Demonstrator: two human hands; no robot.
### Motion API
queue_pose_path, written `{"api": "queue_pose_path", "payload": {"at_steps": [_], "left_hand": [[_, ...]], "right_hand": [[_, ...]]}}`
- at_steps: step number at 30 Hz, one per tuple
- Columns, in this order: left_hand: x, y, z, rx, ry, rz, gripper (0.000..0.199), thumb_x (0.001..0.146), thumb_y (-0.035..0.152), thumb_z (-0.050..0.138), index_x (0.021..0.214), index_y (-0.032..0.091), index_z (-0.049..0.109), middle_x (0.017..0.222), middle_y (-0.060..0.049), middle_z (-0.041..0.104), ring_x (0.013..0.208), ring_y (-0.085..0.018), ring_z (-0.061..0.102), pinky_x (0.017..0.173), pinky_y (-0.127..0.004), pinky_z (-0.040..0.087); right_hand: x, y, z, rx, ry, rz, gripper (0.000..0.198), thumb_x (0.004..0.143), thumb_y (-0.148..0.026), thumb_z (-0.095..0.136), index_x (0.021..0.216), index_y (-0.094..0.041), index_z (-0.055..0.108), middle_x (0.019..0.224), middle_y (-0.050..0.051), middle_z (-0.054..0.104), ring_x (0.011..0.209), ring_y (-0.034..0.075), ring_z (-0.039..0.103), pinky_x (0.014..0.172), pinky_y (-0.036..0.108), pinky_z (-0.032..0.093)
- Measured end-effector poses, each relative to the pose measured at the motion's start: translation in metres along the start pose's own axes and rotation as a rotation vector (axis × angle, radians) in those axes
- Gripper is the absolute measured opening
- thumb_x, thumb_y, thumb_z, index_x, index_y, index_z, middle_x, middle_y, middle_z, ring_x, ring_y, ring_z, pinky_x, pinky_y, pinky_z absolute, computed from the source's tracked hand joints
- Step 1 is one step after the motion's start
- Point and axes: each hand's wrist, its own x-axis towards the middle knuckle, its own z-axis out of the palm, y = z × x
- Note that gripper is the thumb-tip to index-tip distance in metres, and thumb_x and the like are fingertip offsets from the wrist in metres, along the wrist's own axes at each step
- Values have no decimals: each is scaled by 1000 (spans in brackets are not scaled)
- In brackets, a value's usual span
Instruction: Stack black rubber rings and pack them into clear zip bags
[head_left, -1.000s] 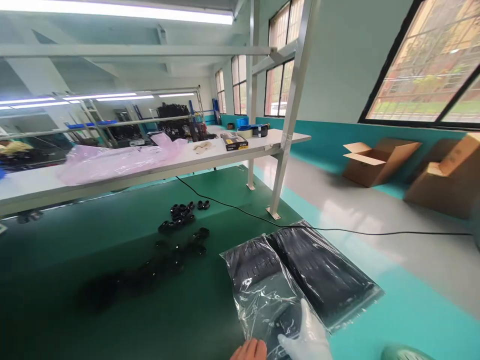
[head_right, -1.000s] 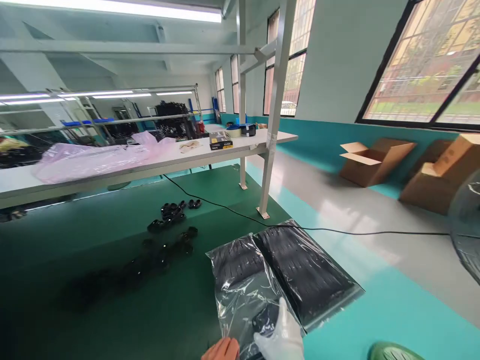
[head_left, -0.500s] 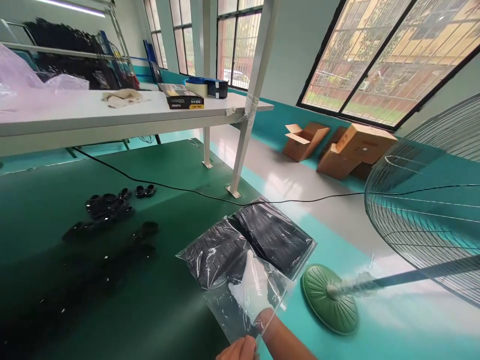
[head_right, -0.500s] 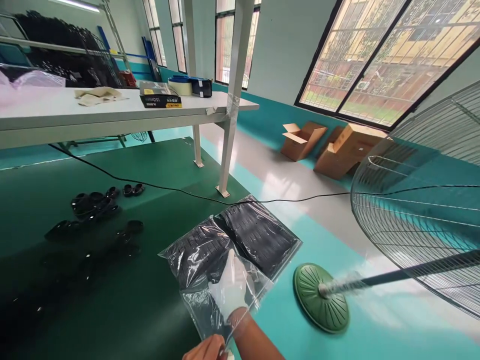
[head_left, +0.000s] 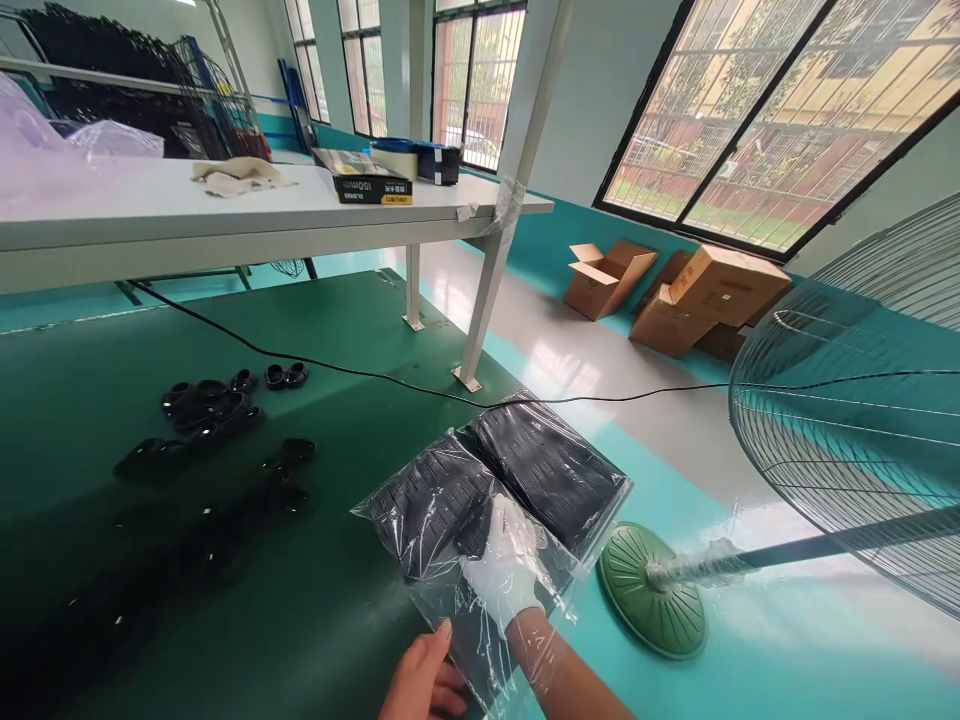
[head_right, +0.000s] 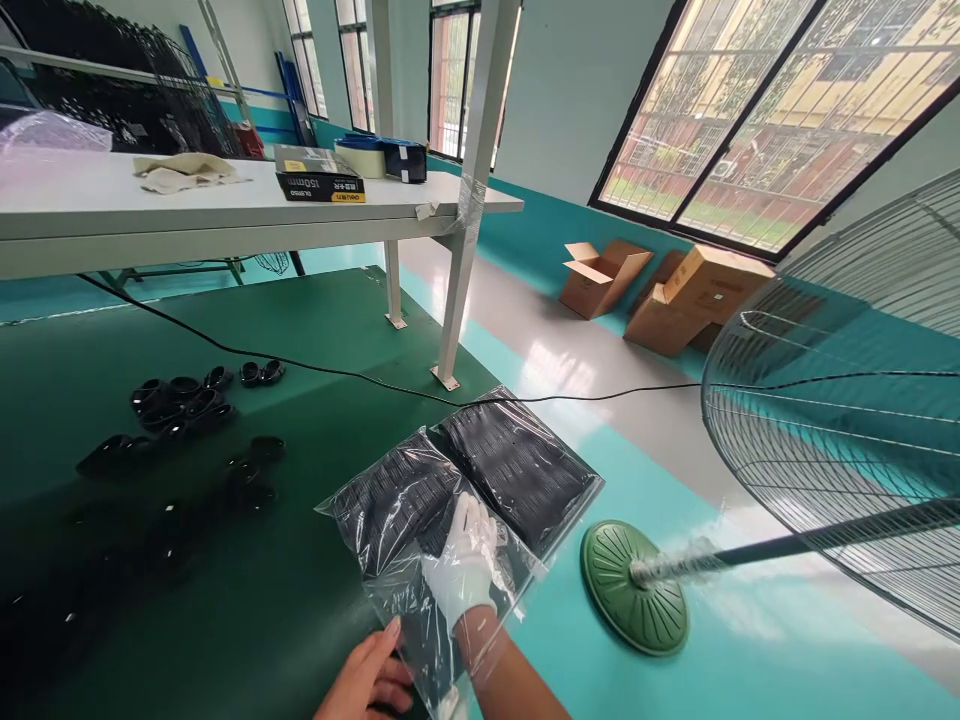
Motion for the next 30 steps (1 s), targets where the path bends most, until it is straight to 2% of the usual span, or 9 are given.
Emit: {"api": "queue_pose_path", "payload": {"at_steps": [3, 5, 8, 10, 13, 15, 19, 24, 30], "left_hand": [[14, 1, 7, -257, 4, 42, 48, 57, 59, 63, 77, 16, 53, 66, 0, 62, 57, -12, 58, 51, -21, 42], [21, -3, 11, -287, 18, 105, 47, 53, 57, 67, 69, 16, 50, 60, 1, 60, 51, -10, 56, 51, -21, 42], [26, -12, 10, -277, -16, 121, 48, 53, 60, 67, 65, 17, 48, 53, 3, 58, 45, -9, 53, 45, -20, 39], [29, -16, 5, -254, -37, 122, 50, 52, 62, 66, 63, 17, 47, 49, 3, 56, 43, -9, 52, 43, -19, 38], [33, -22, 1, -189, -48, 129, 52, 50, 65, 64, 60, 18, 45, 42, 4, 52, 39, -9, 50, 41, -20, 39], [37, -25, -1, -136, -53, 144, 52, 52, 68, 61, 59, 19, 43, 39, 5, 50, 36, -9, 49, 39, -20, 37], [42, -28, -1, -70, -47, 174, 54, 55, 70, 56, 58, 19, 42, 43, 4, 52, 35, -9, 50, 35, -19, 34], [41, -26, -5, -38, -39, 194, 52, 56, 69, 57, 58, 18, 42, 48, 4, 53, 35, -9, 50, 34, -18, 33], [34, -16, -13, -4, -83, 158, 48, 60, 64, 58, 58, 19, 40, 49, 4, 53, 36, -10, 51, 36, -20, 36]], "right_hand": [[0, -5, -6, -41, 62, 24, 62, 73, -47, 51, 131, -28, 39, 127, 7, 50, 126, 31, 33, 94, 47, 35], [-3, -7, -9, -65, 101, 30, 65, 74, -45, 52, 133, -25, 35, 133, 9, 43, 129, 31, 27, 98, 48, 30], [-16, -10, -7, -82, 134, 39, 67, 75, -39, 51, 136, -18, 30, 140, 11, 32, 131, 34, 18, 103, 52, 21], [-30, -13, 1, -94, 104, 12, 60, 78, -31, 47, 134, -18, 33, 140, 11, 33, 130, 33, 23, 104, 53, 20], [-43, -14, 20, -106, -85, -74, 49, 76, -20, 45, 125, -22, 48, 132, 10, 46, 117, 31, 45, 98, 48, 34], [-42, -11, 30, -82, -155, -56, 50, 73, -18, 47, 122, -23, 50, 128, 9, 49, 109, 28, 53, 92, 42, 41], [-31, -3, 39, 9, -123, 65, 51, 74, -19, 47, 126, -24, 47, 124, 8, 53, 102, 24, 58, 85, 32, 46], [-31, -1, 44, 134, -76, 83, 48, 82, -23, 39, 129, -28, 42, 126, 5, 51, 93, 19, 62, 77, 28, 50], [-19, -10, 61, 219, -61, 123, 47, 91, -27, 16, 133, -21, 37, 101, 8, 64, 81, 15, 64, 69, 25, 51]]}}
